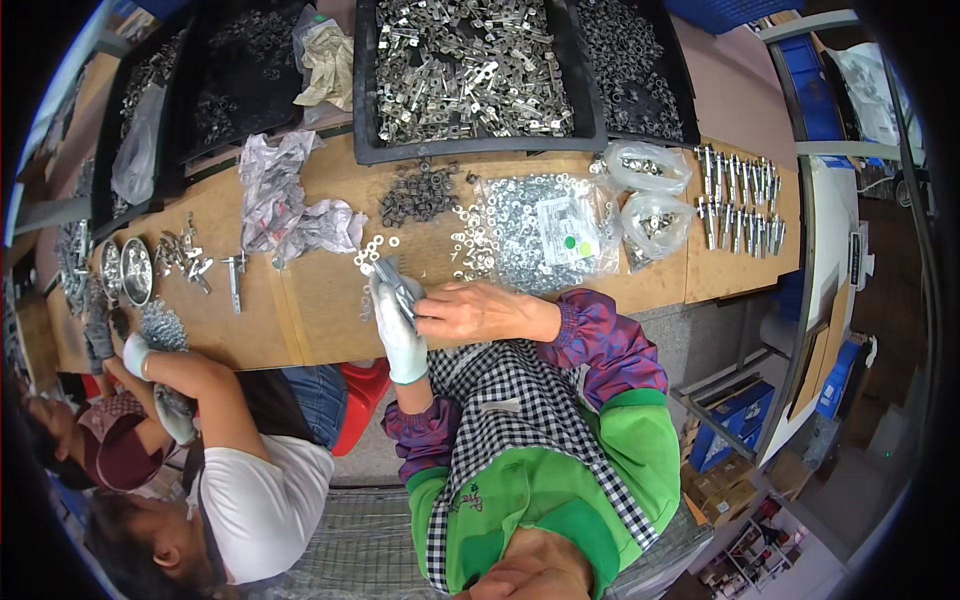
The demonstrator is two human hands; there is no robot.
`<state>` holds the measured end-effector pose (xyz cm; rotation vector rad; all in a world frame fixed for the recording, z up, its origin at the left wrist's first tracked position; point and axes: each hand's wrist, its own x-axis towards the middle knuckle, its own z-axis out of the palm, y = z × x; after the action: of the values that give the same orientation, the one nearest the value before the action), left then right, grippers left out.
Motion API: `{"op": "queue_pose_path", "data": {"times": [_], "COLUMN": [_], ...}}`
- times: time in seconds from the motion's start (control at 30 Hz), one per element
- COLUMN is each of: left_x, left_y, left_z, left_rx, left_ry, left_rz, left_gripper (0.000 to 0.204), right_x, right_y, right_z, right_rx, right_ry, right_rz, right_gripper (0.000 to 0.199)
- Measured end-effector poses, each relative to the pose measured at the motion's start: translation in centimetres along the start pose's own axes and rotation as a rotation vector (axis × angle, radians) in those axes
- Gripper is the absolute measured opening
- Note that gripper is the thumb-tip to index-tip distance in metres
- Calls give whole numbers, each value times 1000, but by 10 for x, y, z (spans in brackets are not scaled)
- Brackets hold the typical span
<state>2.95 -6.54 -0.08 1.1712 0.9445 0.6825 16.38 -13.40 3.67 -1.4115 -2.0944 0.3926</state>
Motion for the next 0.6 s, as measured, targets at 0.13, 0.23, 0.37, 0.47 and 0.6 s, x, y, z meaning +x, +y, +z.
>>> {"op": "queue_pose_path", "data": {"times": [0.13, 0.23, 0.37, 0.47, 0.6], "left_x": [5, 0, 9, 6, 8], "left_y": [-10, -5, 0, 0, 3], "left_z": [-5, -10, -25, -35, -34], "left_rx": [-244, -154, -506, -503, -479], "left_ry": [55, 70, 54, 103, 123], "left_rz": [-157, -77, -160, -119, -98], "left_gripper": [51, 48, 42, 48, 50], "right_x": [1, -1, -16, -4, 22], "right_y": [0, 1, 25, 38, 58], "right_z": [0, -8, 4, 8, 39], "right_rx": [40, 15, -33, -13, -143], "right_ry": [153, 190, 275, 282, 189], "right_rz": [17, 92, 229, 294, 327], "right_gripper": [21, 25, 26, 22, 19]}}
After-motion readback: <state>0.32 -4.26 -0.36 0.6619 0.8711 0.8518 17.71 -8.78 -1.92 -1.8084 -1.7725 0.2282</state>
